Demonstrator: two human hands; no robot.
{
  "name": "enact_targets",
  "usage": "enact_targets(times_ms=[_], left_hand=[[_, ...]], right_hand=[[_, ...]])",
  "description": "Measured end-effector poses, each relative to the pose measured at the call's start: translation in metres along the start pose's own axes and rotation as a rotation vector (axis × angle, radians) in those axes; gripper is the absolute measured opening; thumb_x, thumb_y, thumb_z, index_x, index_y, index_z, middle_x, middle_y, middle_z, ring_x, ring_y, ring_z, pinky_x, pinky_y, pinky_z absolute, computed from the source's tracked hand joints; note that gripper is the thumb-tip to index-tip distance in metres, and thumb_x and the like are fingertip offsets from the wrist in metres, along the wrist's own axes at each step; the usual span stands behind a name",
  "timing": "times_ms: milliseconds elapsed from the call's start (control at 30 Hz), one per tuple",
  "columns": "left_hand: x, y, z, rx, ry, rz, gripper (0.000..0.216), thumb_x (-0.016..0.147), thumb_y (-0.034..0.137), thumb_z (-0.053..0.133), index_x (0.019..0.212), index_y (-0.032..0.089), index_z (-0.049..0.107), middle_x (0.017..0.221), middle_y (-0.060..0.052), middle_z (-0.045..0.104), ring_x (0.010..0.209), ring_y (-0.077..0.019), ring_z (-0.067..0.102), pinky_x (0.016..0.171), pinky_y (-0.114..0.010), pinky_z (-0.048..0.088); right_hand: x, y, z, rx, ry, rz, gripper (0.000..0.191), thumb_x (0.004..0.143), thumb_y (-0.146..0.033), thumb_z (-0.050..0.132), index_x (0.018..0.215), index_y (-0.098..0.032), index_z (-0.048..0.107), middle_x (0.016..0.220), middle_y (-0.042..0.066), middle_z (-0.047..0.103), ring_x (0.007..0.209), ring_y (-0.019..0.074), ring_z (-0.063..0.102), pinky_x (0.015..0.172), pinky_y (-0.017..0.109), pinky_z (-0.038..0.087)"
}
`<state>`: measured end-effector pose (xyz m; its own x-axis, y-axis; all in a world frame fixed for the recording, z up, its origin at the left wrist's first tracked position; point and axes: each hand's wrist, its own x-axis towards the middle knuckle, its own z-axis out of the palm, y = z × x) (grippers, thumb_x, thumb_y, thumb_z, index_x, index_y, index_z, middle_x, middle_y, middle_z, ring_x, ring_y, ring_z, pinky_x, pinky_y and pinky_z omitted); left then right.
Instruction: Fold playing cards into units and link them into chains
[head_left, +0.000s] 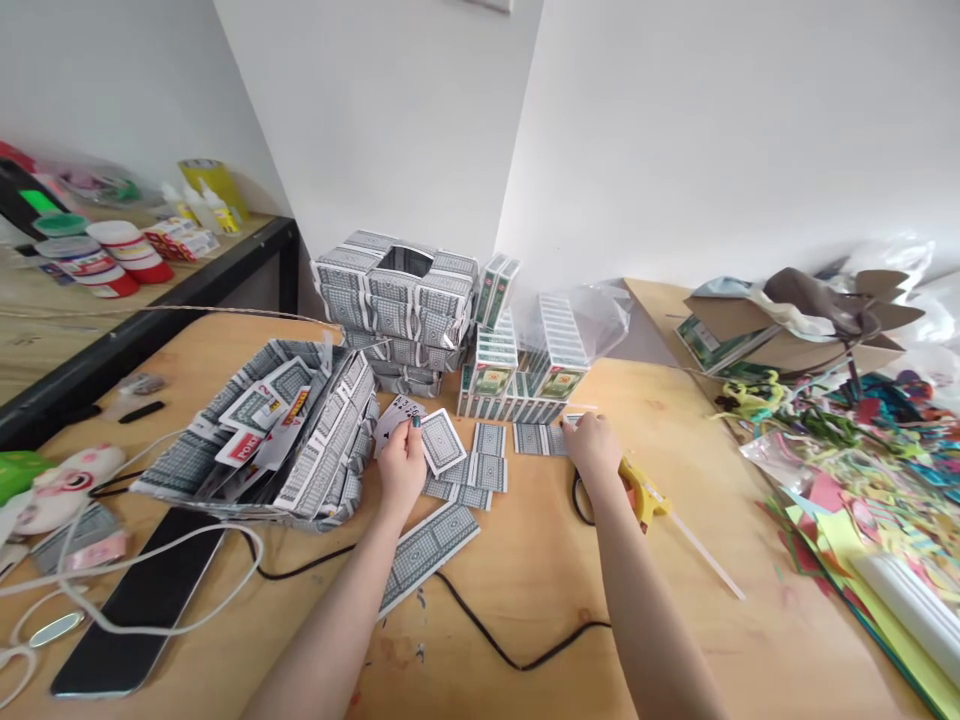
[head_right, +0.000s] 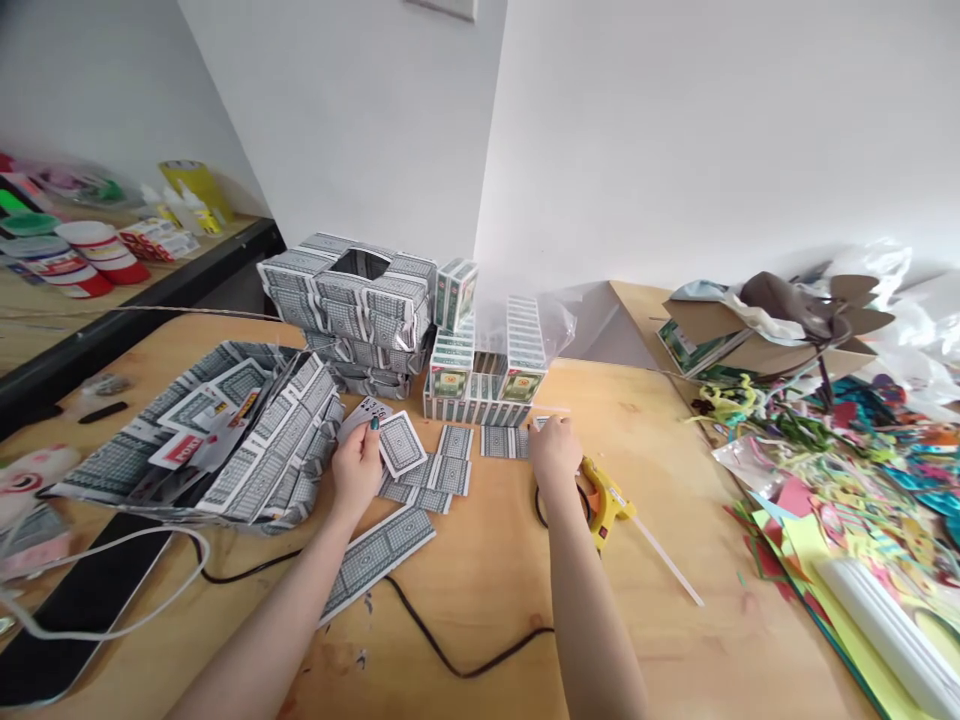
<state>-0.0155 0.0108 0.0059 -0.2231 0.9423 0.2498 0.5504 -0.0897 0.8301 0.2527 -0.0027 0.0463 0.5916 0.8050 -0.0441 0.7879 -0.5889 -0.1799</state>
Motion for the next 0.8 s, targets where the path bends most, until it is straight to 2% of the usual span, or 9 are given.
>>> enact_targets(times_ms=[67, 167, 300, 367, 500, 567, 667, 733, 800], left_hand=[[0.001, -0.002, 0.001, -0.04, -0.016, -0.008, 0.027, 0.083, 0.032, 0.04, 0.083, 0.015, 0.062, 0.071, -0.006, 0.065, 0.065, -0.0173, 0.057, 0.06, -0.025, 0.041], [0.0, -0.002, 0.002, -0.188, -0.11, -0.023, 0.027, 0.08, 0.033, 0.046, 0.094, 0.016, 0.062, 0.084, -0.008, 0.067, 0.074, -0.0189, 0.061, 0.064, -0.026, 0.045], [-0.003, -0.001, 0.003, -0.359, -0.28, -0.089, 0.038, 0.076, 0.033, 0.054, 0.111, 0.018, 0.052, 0.078, -0.005, 0.066, 0.054, -0.0147, 0.06, 0.049, -0.024, 0.046], [-0.003, -0.001, 0.004, -0.403, -0.307, -0.118, 0.04, 0.073, 0.029, 0.057, 0.111, 0.018, 0.048, 0.078, -0.003, 0.065, 0.049, -0.0131, 0.058, 0.046, -0.024, 0.047], [-0.003, -0.004, 0.01, -0.475, -0.254, -0.147, 0.034, 0.069, 0.024, 0.061, 0.098, 0.019, 0.045, 0.085, -0.003, 0.06, 0.059, -0.0152, 0.063, 0.05, -0.027, 0.053], [-0.003, -0.006, 0.013, -0.507, -0.24, -0.152, 0.032, 0.069, 0.025, 0.061, 0.095, 0.019, 0.043, 0.089, -0.004, 0.059, 0.064, -0.0163, 0.064, 0.053, -0.03, 0.055], [-0.002, -0.007, 0.014, -0.599, -0.255, -0.185, 0.035, 0.07, 0.024, 0.06, 0.099, 0.02, 0.04, 0.094, -0.006, 0.057, 0.069, -0.0173, 0.064, 0.058, -0.033, 0.056], [-0.002, -0.006, 0.014, -0.667, -0.271, -0.212, 0.04, 0.07, 0.024, 0.06, 0.104, 0.02, 0.04, 0.096, -0.006, 0.057, 0.074, -0.0181, 0.064, 0.06, -0.035, 0.057], [-0.001, -0.004, 0.013, -0.72, -0.281, -0.231, 0.042, 0.069, 0.025, 0.06, 0.107, 0.02, 0.041, 0.096, -0.006, 0.057, 0.077, -0.0186, 0.063, 0.061, -0.035, 0.057]], right_hand=[[-0.014, -0.009, 0.002, 0.025, -0.034, -0.092, 0.029, 0.083, -0.036, 0.042, 0.087, -0.015, 0.063, 0.095, 0.014, 0.063, 0.082, 0.0238, 0.061, 0.064, 0.03, 0.041], [-0.037, -0.032, 0.012, 0.113, -0.23, -0.299, 0.028, 0.08, -0.041, 0.047, 0.082, -0.019, 0.064, 0.08, 0.008, 0.065, 0.077, 0.0222, 0.061, 0.062, 0.028, 0.04], [-0.053, -0.061, 0.032, 0.185, -0.163, -0.381, 0.04, 0.074, -0.038, 0.059, 0.109, -0.021, 0.053, 0.103, 0.012, 0.055, 0.086, 0.0235, 0.059, 0.067, 0.029, 0.041], [-0.055, -0.069, 0.04, 0.219, -0.138, -0.345, 0.04, 0.071, -0.036, 0.062, 0.107, -0.02, 0.053, 0.105, 0.012, 0.051, 0.089, 0.0241, 0.057, 0.07, 0.031, 0.042], [-0.054, -0.068, 0.047, 0.39, -0.03, -0.297, 0.046, 0.059, -0.029, 0.071, 0.096, -0.015, 0.049, 0.104, 0.013, 0.047, 0.09, 0.0265, 0.054, 0.075, 0.035, 0.043], [-0.053, -0.063, 0.05, 0.538, 0.012, -0.293, 0.042, 0.057, -0.025, 0.07, 0.091, -0.017, 0.047, 0.098, 0.01, 0.05, 0.087, 0.025, 0.055, 0.074, 0.036, 0.043], [-0.054, -0.055, 0.056, 0.875, -0.021, -0.216, 0.029, 0.064, -0.025, 0.062, 0.086, -0.02, 0.044, 0.079, 0.002, 0.054, 0.071, 0.0195, 0.056, 0.067, 0.034, 0.046], [-0.058, -0.053, 0.061, 1.176, -0.082, -0.169, 0.026, 0.069, -0.03, 0.059, 0.088, -0.021, 0.043, 0.07, -0.002, 0.053, 0.062, 0.0162, 0.056, 0.06, 0.031, 0.047], [-0.063, -0.053, 0.066, 1.422, -0.188, -0.184, 0.025, 0.071, -0.033, 0.059, 0.087, -0.022, 0.044, 0.072, -0.003, 0.055, 0.062, 0.0142, 0.057, 0.061, 0.03, 0.049]])
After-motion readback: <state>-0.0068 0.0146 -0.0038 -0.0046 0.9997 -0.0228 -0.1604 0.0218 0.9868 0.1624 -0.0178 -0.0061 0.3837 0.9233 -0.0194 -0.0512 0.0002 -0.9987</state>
